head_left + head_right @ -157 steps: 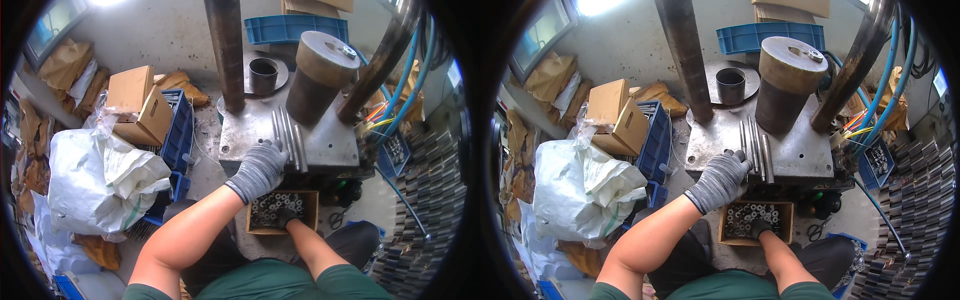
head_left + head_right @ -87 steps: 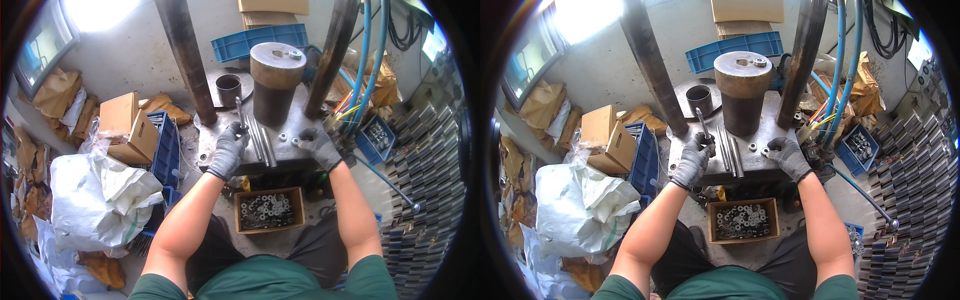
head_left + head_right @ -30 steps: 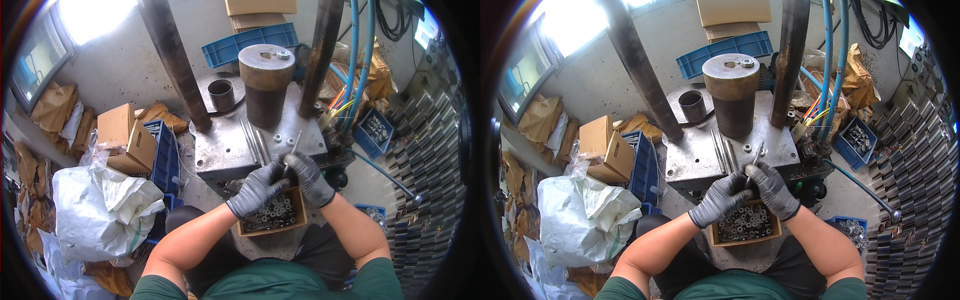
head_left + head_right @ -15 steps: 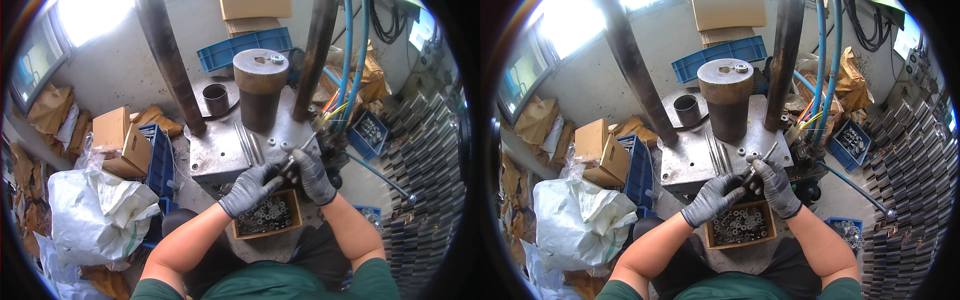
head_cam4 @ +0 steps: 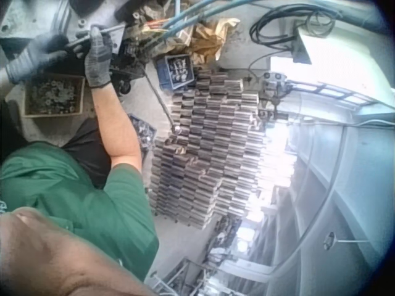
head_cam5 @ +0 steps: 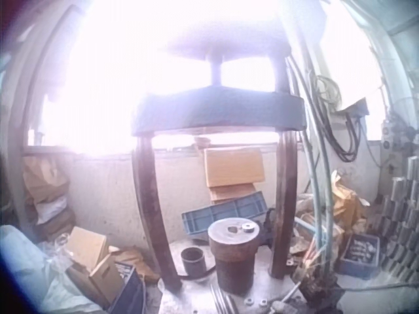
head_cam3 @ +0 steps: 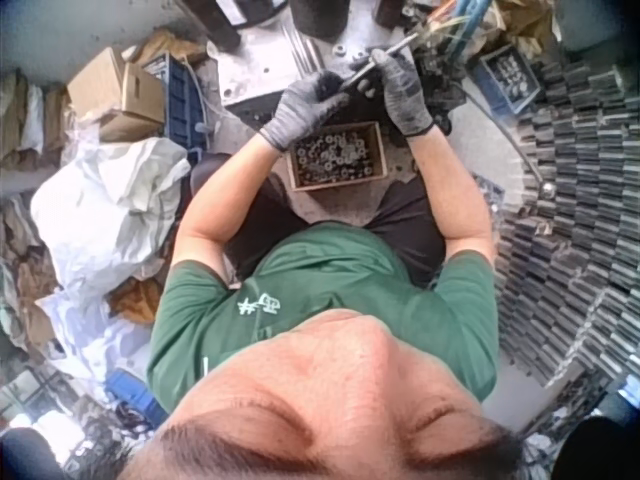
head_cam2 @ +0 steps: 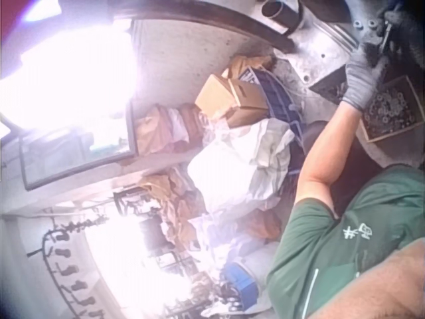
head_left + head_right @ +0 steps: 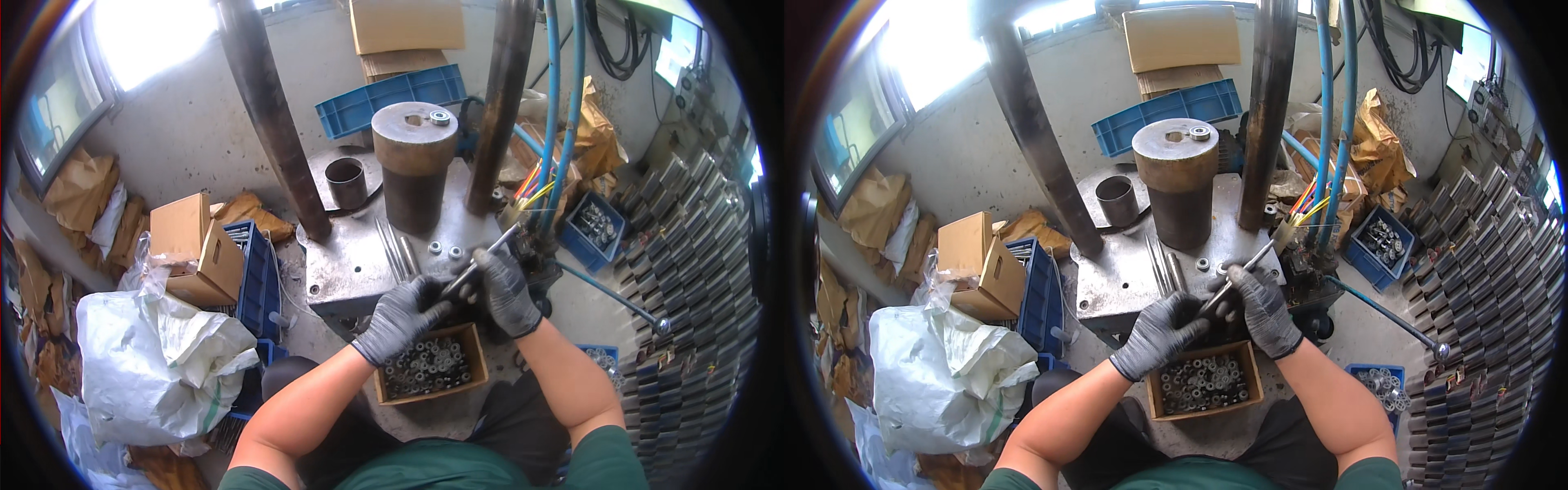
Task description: The person is seen manufacturing small metal parts using a hydraulic press in a factory setting.
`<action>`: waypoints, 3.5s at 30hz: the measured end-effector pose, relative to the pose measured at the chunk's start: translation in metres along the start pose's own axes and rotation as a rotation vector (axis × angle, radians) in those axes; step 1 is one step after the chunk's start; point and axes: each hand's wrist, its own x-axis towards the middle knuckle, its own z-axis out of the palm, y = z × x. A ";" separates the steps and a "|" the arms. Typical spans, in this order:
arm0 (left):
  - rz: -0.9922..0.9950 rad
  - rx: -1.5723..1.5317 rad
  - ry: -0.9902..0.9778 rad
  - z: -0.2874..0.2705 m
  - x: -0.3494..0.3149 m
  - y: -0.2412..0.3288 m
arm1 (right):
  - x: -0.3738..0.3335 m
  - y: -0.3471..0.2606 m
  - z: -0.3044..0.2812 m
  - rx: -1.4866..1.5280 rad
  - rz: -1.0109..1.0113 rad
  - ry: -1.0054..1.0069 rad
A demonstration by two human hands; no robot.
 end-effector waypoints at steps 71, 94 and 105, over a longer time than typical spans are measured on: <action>0.113 0.120 -0.174 0.013 -0.074 0.004 | -0.301 0.212 -0.211 -2.071 1.189 -0.726; 0.094 0.209 -0.195 0.017 -0.071 0.002 | -0.273 0.236 -0.256 -2.091 0.925 -0.455; 0.146 0.286 -0.243 0.018 -0.069 0.001 | -0.285 0.192 -0.250 -2.072 0.696 -0.254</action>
